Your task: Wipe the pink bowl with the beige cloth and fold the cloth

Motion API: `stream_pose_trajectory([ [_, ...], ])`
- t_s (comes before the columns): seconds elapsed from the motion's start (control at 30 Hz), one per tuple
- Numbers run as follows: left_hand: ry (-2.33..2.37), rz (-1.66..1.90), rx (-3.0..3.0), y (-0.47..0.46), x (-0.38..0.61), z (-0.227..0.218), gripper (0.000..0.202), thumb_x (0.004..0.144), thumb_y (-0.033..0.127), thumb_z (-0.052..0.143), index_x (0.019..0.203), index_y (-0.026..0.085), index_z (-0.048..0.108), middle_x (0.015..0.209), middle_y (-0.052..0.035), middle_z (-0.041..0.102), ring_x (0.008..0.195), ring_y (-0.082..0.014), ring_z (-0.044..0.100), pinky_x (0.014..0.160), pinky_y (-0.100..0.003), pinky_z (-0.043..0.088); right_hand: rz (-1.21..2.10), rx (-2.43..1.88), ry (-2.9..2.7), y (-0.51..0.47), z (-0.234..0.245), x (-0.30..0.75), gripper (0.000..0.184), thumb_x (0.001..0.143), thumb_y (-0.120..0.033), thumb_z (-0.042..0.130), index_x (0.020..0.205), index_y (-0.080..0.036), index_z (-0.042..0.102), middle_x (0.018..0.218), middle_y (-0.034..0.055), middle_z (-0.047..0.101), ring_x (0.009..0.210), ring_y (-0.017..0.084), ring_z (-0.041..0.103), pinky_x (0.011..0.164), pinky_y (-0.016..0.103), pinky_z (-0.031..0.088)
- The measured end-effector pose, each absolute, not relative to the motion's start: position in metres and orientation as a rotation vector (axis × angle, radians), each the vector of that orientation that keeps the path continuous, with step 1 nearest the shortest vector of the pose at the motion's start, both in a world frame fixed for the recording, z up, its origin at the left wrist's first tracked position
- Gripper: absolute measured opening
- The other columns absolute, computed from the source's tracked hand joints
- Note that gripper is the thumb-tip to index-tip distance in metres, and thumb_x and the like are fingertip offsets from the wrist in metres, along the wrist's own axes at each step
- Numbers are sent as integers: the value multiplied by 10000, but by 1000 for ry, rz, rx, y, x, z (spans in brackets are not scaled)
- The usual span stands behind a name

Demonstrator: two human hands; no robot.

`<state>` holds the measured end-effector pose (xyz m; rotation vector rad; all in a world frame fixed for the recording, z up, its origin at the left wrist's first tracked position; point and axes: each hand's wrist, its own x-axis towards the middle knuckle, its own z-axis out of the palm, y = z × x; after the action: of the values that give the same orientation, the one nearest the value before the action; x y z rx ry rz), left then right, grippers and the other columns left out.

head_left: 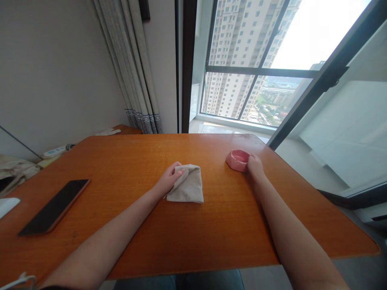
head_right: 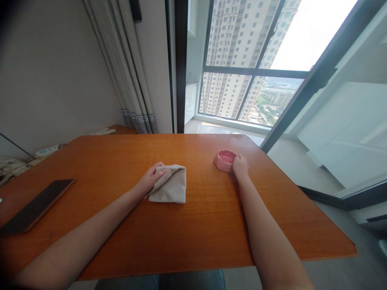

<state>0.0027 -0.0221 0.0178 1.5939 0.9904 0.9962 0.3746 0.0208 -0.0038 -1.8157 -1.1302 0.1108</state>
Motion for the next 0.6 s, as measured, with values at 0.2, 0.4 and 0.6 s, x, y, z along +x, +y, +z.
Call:
stream_pose_trajectory([
  [0.2,934,1309,987,2,-13,25,237,721,358,562,857,164,559,802,0,612,747,-140,567,723,-249,447,199,-1406,-1675,-30,33,252,405,900,-300,327,1252,-195,495,1108,108,592,1017,215,538,890,392,424],
  [0.4,1056,1091,844,21,-63,49,213,693,340,565,783,149,586,670,-12,627,599,-156,571,610,-276,474,337,-1148,-2486,-79,13,159,271,899,-376,450,1027,-214,626,1103,76,597,1031,211,512,963,389,342],
  [0.6,1353,985,1098,34,-116,31,316,617,331,672,854,175,532,649,21,597,580,-145,569,563,-263,459,117,-1645,-2375,-37,8,204,231,852,-353,508,716,-188,597,880,55,589,916,205,518,893,363,343],
])
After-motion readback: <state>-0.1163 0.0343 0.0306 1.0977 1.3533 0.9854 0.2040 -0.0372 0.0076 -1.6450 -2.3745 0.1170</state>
